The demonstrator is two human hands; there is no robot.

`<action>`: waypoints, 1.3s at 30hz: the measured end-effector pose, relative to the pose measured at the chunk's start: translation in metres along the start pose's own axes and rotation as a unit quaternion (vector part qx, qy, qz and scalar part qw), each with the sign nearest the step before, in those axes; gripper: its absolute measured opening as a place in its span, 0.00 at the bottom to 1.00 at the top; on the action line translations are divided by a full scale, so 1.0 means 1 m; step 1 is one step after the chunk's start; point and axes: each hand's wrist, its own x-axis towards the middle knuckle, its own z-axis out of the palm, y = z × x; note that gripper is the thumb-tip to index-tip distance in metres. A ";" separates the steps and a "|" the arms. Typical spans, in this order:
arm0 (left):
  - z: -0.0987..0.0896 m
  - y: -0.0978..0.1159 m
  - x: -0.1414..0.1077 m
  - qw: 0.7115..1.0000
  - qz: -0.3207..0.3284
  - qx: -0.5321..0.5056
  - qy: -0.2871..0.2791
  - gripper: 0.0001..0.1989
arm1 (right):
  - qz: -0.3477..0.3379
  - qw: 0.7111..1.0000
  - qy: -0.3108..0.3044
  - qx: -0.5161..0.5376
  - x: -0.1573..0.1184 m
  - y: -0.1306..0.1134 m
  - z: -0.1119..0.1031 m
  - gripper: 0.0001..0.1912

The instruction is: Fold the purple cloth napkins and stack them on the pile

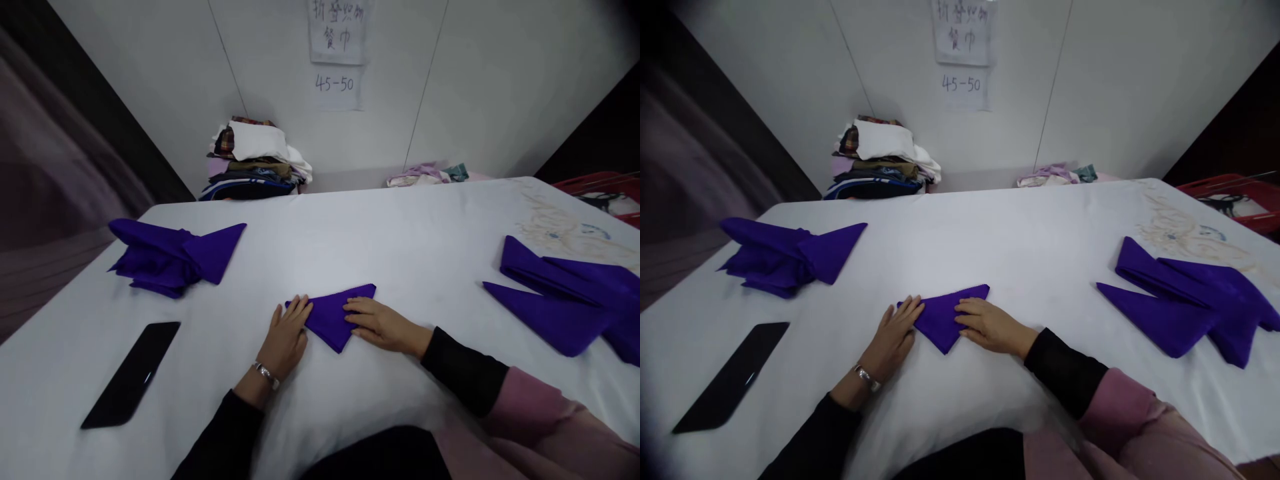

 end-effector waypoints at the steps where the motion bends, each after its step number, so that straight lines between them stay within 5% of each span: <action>1: 0.000 0.000 0.000 1.000 -0.002 -0.009 -0.003 0.33 | -0.001 1.000 0.004 0.002 0.000 0.001 0.000 0.17; 16: 0.000 -0.001 0.000 0.999 0.000 -0.044 -0.006 0.28 | 0.080 0.993 0.057 -0.059 -0.022 0.025 -0.019 0.17; 24: 0.002 0.009 0.005 0.995 -0.066 -0.071 0.015 0.23 | 0.095 0.990 0.072 -0.076 -0.024 0.035 -0.023 0.17; 33: 0.002 0.011 0.006 0.997 -0.071 -0.041 0.014 0.24 | 0.234 0.956 0.174 -0.013 -0.032 0.049 -0.027 0.15; 39: 0.003 0.010 0.006 0.997 -0.065 -0.042 0.025 0.24 | 0.199 0.966 0.164 0.022 -0.026 0.043 -0.020 0.17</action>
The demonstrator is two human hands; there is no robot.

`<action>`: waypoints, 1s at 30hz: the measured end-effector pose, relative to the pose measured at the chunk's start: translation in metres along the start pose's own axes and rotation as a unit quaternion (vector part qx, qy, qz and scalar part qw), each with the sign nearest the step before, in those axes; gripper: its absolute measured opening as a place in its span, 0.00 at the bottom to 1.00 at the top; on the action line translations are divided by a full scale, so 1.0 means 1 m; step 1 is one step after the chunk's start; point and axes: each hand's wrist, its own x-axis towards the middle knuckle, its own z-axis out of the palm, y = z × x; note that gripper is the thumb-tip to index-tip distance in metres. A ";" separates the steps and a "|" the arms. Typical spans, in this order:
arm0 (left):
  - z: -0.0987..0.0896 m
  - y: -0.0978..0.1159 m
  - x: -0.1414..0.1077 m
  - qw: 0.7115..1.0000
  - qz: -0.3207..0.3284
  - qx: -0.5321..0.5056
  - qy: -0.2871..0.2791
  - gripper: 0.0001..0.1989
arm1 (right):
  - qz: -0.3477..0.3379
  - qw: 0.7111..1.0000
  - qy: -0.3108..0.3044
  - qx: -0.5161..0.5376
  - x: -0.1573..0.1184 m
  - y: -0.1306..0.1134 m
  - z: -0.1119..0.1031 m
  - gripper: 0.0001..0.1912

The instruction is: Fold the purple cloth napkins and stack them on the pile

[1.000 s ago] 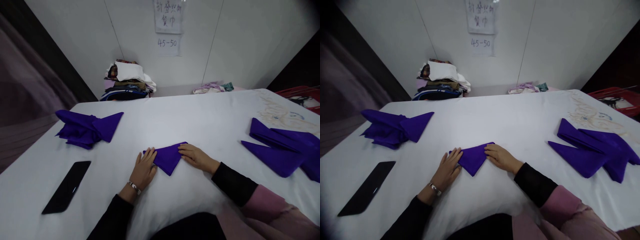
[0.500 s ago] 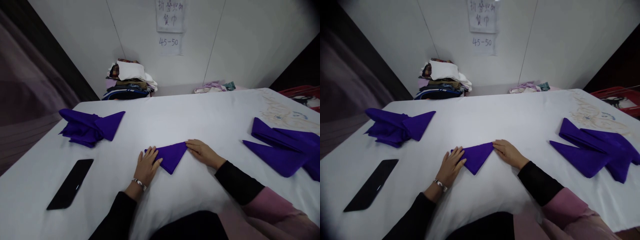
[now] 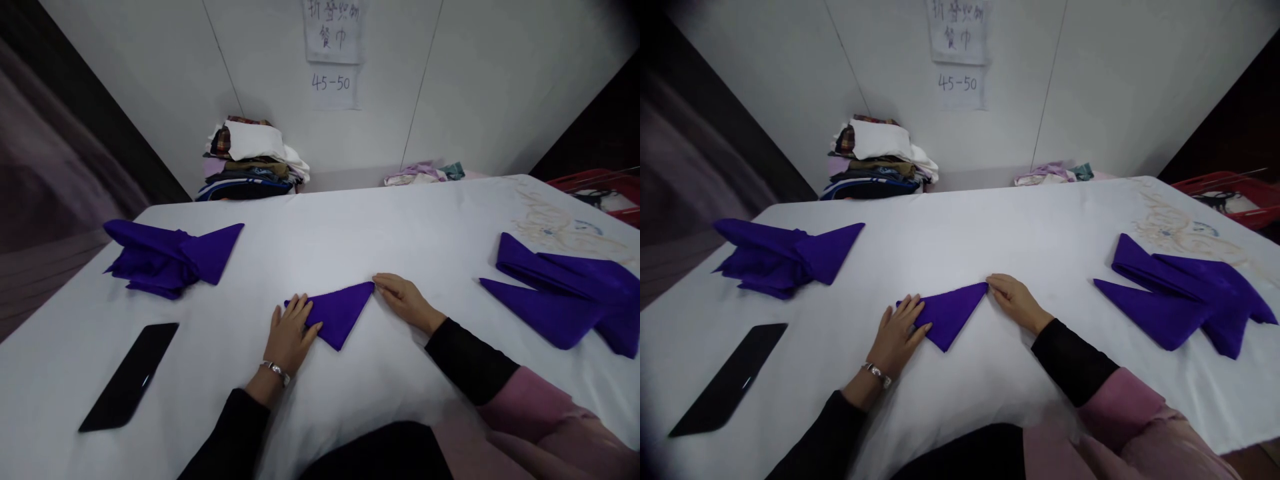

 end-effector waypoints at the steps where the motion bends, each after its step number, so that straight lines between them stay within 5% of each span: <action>1: 0.000 0.000 0.000 1.000 0.000 0.000 0.000 0.24 | -0.006 1.000 -0.006 0.004 0.000 -0.001 0.002 0.17; 11: -0.001 -0.004 -0.002 0.999 0.030 -0.004 -0.009 0.24 | -0.152 0.972 -0.162 -0.072 0.003 -0.018 0.005 0.33; 19: -0.015 -0.019 -0.002 0.994 0.081 -0.021 -0.070 0.32 | -0.186 0.973 -0.124 -0.064 0.010 -0.017 0.010 0.27; 30: -0.011 -0.015 0.004 0.998 0.060 -0.034 0.008 0.26 | -0.131 0.986 -0.099 -0.041 0.013 -0.022 0.016 0.20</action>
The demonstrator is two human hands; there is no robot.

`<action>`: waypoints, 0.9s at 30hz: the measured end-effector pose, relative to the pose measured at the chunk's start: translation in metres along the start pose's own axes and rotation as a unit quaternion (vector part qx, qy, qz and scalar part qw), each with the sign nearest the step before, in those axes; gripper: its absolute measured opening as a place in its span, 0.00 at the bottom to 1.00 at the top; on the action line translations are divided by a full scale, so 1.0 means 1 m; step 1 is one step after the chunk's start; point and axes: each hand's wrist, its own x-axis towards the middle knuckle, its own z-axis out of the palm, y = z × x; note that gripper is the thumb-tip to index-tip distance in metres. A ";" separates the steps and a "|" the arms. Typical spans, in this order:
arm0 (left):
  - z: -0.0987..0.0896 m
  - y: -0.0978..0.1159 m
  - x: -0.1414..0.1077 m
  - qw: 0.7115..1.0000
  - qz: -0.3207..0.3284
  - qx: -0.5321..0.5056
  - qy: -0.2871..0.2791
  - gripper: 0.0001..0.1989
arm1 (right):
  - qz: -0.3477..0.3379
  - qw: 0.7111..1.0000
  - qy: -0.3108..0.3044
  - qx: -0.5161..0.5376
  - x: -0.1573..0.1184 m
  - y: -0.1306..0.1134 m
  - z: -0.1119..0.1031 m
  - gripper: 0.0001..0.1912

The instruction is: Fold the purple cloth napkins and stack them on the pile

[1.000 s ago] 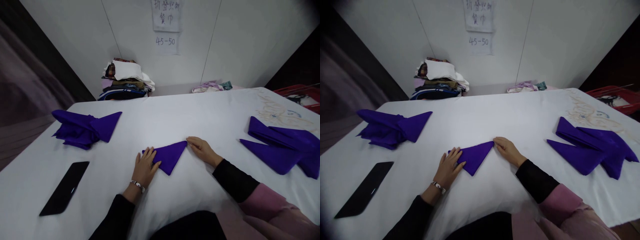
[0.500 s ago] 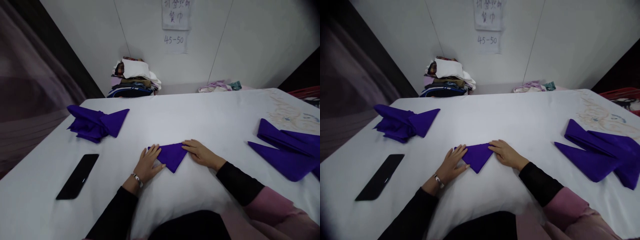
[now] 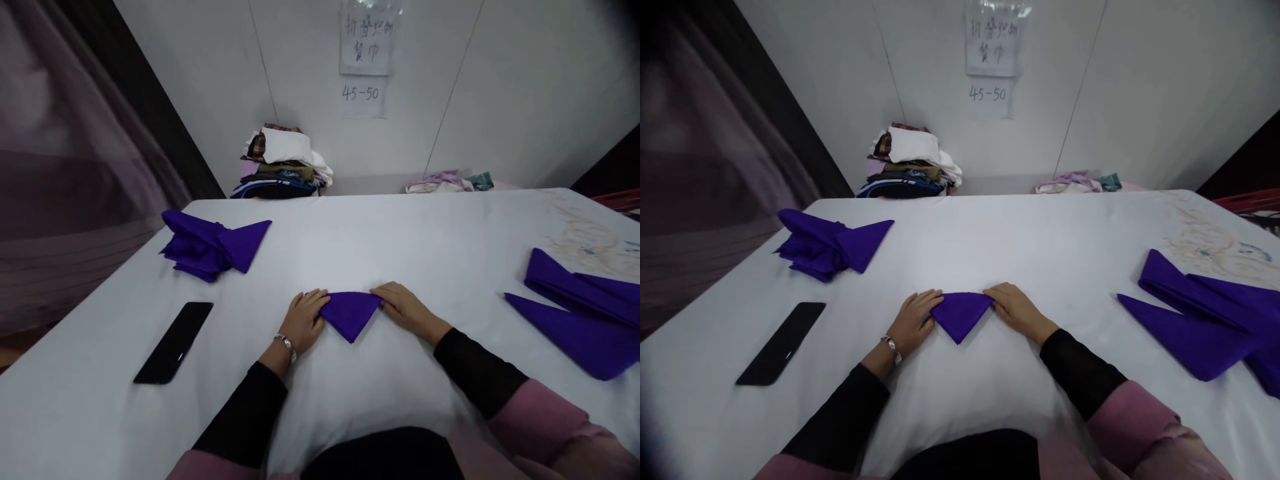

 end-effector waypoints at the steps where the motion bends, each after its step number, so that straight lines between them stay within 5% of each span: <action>1: 0.000 -0.001 0.000 1.000 0.001 -0.004 0.003 0.25 | 0.015 1.000 0.004 0.019 -0.001 -0.001 0.000 0.19; 8: 0.001 -0.007 -0.002 0.998 0.005 -0.060 0.018 0.20 | 0.154 0.972 -0.004 0.175 -0.005 -0.013 -0.002 0.17; 12: -0.006 0.000 -0.003 0.981 -0.003 -0.186 0.050 0.11 | 0.218 0.936 -0.015 0.277 -0.003 -0.020 -0.008 0.18; 16: -0.010 0.011 -0.003 0.927 -0.097 -0.356 0.062 0.11 | 0.287 0.882 -0.040 0.372 0.002 -0.022 -0.017 0.20; 19: -0.006 0.015 -0.003 0.914 -0.159 -0.367 0.067 0.12 | 0.332 0.862 -0.069 0.376 0.002 -0.020 -0.018 0.21; 22: -0.001 0.016 -0.001 0.948 -0.187 -0.243 0.082 0.16 | 0.338 0.874 -0.096 0.335 0.000 -0.021 -0.017 0.23; 27: 0.000 0.022 -0.001 0.970 -0.224 -0.081 0.047 0.18 | 0.260 0.951 -0.145 0.088 -0.002 -0.029 -0.019 0.19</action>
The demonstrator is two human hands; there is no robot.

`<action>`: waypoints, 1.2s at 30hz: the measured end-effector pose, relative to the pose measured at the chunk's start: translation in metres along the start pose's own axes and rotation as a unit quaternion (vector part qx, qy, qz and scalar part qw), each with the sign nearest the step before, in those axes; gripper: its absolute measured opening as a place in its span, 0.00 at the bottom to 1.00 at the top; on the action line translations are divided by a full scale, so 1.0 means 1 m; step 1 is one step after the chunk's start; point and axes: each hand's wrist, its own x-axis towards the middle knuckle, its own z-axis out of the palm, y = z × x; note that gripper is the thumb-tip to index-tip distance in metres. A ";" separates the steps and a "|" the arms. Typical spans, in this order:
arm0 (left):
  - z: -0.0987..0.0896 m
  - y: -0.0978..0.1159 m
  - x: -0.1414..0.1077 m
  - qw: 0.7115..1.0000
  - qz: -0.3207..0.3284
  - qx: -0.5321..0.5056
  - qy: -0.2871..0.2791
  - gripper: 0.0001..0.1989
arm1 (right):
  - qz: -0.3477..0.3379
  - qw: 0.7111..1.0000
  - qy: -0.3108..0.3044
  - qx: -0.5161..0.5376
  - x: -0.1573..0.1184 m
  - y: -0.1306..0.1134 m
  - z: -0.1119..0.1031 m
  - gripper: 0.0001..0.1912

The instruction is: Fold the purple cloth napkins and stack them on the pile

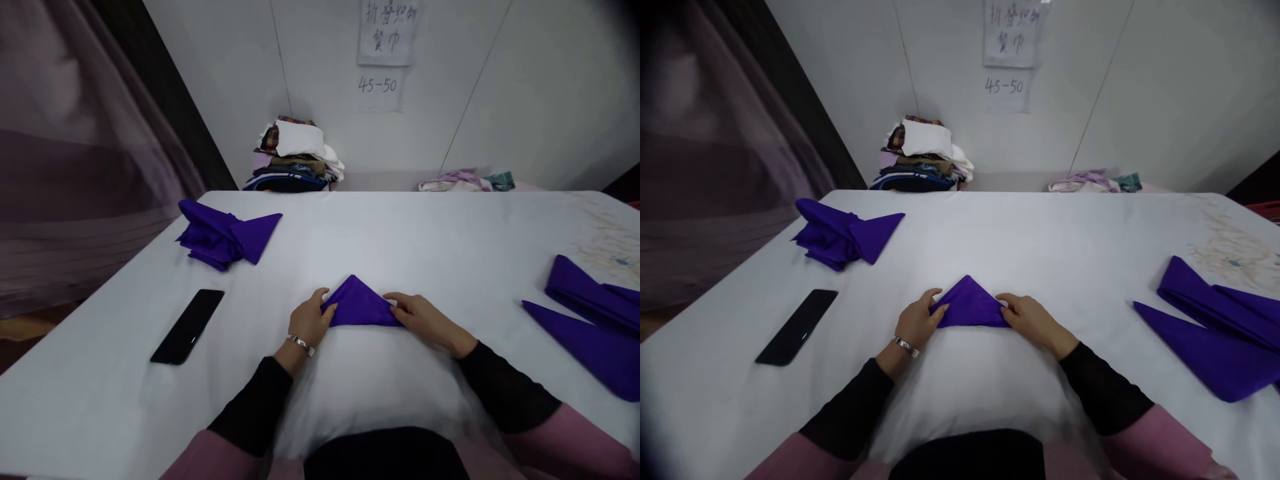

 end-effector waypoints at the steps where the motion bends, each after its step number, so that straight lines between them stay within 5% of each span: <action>1: 0.000 0.001 -0.001 1.000 -0.004 0.011 0.000 0.18 | -0.011 0.998 0.003 -0.062 -0.001 -0.002 0.000 0.18; 7: -0.001 0.002 -0.002 0.999 -0.019 0.026 0.005 0.13 | -0.068 0.963 0.063 -0.254 -0.005 -0.009 -0.001 0.17; 13: -0.002 0.001 -0.003 1.000 -0.009 0.022 0.010 0.09 | -0.202 0.968 0.099 -0.114 0.018 -0.034 0.002 0.18; 18: -0.002 0.000 -0.003 1.000 0.002 0.009 0.008 0.08 | -0.191 0.975 0.116 -0.019 0.071 -0.030 0.018 0.18; 27: -0.002 0.000 -0.004 1.000 0.008 -0.006 0.016 0.08 | -0.180 0.979 -0.021 0.088 0.105 -0.006 0.018 0.14; 36: -0.003 -0.001 -0.003 1.000 0.009 -0.014 0.017 0.10 | -0.181 0.979 -0.032 0.092 0.101 -0.011 0.011 0.09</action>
